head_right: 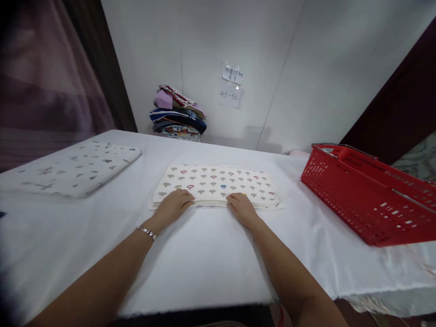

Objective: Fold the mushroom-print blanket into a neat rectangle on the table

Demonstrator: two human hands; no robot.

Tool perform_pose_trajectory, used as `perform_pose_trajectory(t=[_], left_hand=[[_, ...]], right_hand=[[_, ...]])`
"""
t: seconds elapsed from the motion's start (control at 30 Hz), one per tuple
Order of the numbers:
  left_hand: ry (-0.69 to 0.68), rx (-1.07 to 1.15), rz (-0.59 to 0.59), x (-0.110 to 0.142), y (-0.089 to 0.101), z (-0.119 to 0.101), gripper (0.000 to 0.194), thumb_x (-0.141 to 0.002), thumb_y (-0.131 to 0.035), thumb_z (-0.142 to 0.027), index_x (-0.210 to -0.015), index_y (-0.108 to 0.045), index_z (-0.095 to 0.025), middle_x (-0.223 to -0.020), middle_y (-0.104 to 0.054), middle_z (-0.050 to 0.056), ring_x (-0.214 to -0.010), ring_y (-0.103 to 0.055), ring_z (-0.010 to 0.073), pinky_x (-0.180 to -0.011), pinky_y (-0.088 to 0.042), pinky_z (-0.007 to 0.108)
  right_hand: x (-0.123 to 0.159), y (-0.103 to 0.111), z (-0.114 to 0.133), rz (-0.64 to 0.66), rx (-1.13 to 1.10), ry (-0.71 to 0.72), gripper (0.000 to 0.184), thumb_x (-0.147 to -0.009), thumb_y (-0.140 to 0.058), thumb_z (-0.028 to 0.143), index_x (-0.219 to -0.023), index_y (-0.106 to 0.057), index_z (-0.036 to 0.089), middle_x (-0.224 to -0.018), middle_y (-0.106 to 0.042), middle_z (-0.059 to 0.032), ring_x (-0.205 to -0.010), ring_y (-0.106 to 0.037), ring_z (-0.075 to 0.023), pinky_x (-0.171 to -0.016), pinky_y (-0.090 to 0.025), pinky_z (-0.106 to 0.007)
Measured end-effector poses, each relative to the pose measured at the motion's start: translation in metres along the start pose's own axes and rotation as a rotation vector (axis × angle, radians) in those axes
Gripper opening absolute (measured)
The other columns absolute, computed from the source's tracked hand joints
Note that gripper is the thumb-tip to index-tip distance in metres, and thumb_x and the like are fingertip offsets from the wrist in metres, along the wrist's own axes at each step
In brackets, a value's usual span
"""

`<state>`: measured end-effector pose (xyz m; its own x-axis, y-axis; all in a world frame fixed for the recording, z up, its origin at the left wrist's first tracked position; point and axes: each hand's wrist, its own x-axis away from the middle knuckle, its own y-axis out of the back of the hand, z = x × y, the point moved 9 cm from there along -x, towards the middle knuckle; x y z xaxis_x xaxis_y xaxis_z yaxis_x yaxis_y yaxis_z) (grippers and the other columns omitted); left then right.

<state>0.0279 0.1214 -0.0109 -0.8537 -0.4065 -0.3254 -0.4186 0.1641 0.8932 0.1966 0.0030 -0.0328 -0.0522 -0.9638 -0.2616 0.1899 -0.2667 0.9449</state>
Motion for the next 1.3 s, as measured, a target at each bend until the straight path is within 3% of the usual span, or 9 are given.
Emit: perform_pose_trajectory(t=[0.3, 0.53, 0.67, 0.83, 0.93, 1.1, 1.3], left_hand=[[0.036, -0.058, 0.054, 0.001, 0.009, -0.007, 0.017, -0.086, -0.051, -0.025, -0.088, -0.067, -0.021, -0.094, -0.062, 0.005, -0.094, -0.052, 0.0205, -0.082, -0.041, 0.034], [0.115, -0.013, 0.064, 0.005, 0.019, -0.011, 0.019, -0.087, -0.051, -0.026, -0.084, -0.069, -0.021, -0.091, -0.064, 0.004, -0.089, -0.054, 0.0186, -0.08, -0.041, 0.032], [0.242, 0.064, 0.007, 0.011, 0.015, 0.019, 0.024, -0.088, -0.048, -0.034, -0.087, -0.068, -0.022, -0.093, -0.064, 0.003, -0.094, -0.055, 0.017, -0.083, -0.042, 0.028], [0.729, -0.139, -0.114, 0.041, 0.035, 0.089, 0.026, -0.084, -0.05, -0.038, -0.093, -0.067, -0.021, -0.101, -0.063, 0.008, -0.103, -0.053, 0.0218, -0.086, -0.041, 0.03], [0.924, -0.183, -0.114, 0.057, 0.046, 0.107, 0.035, -0.082, -0.048, -0.043, -0.104, -0.062, -0.019, -0.109, -0.061, 0.01, -0.103, -0.055, 0.0242, -0.082, -0.043, 0.033], [1.019, -0.126, 0.001, 0.064, 0.04, 0.11, 0.036, -0.084, -0.044, -0.044, -0.103, -0.058, -0.017, -0.108, -0.063, 0.011, -0.096, -0.06, 0.0249, -0.074, -0.045, 0.033], [1.006, -0.091, 0.039, 0.066, 0.038, 0.113, 0.036, -0.08, -0.048, -0.05, -0.091, -0.06, -0.018, -0.096, -0.067, 0.012, -0.091, -0.062, 0.0264, -0.068, -0.044, 0.032]], right_hand=[[0.001, 0.007, 0.006, -0.056, 0.025, 0.001, 0.038, -0.093, -0.029, 0.022, -0.114, -0.061, 0.017, -0.113, -0.059, -0.0121, -0.104, -0.051, -0.0246, -0.092, -0.04, -0.041], [0.002, 0.017, 0.017, -0.091, 0.007, 0.038, 0.039, -0.093, -0.029, 0.027, -0.11, -0.064, 0.021, -0.107, -0.062, -0.0114, -0.1, -0.054, -0.0255, -0.089, -0.043, -0.042], [0.007, 0.013, 0.012, -0.173, -0.031, 0.123, 0.037, -0.094, -0.032, 0.031, -0.11, -0.064, 0.02, -0.106, -0.062, -0.0114, -0.098, -0.056, -0.025, -0.085, -0.047, -0.043], [0.014, 0.005, 0.0, -0.218, -0.046, 0.147, 0.035, -0.094, -0.036, 0.03, -0.115, -0.061, 0.019, -0.113, -0.061, -0.0112, -0.103, -0.055, -0.0239, -0.089, -0.047, -0.042], [0.016, -0.001, -0.005, -0.211, -0.024, 0.126, 0.038, -0.093, -0.036, 0.031, -0.123, -0.056, 0.02, -0.126, -0.055, -0.0111, -0.117, -0.05, -0.0256, -0.098, -0.041, -0.046], [0.015, -0.015, -0.008, -0.107, -0.004, 0.083, 0.041, -0.092, -0.037, 0.033, -0.127, -0.053, 0.02, -0.129, -0.055, -0.0096, -0.122, -0.047, -0.0258, -0.101, -0.037, -0.049], [0.018, -0.009, -0.009, -0.169, -0.001, 0.052, 0.041, -0.092, -0.036, 0.032, -0.127, -0.053, 0.02, -0.134, -0.051, -0.0089, -0.127, -0.041, -0.0249, -0.105, -0.033, -0.048]])
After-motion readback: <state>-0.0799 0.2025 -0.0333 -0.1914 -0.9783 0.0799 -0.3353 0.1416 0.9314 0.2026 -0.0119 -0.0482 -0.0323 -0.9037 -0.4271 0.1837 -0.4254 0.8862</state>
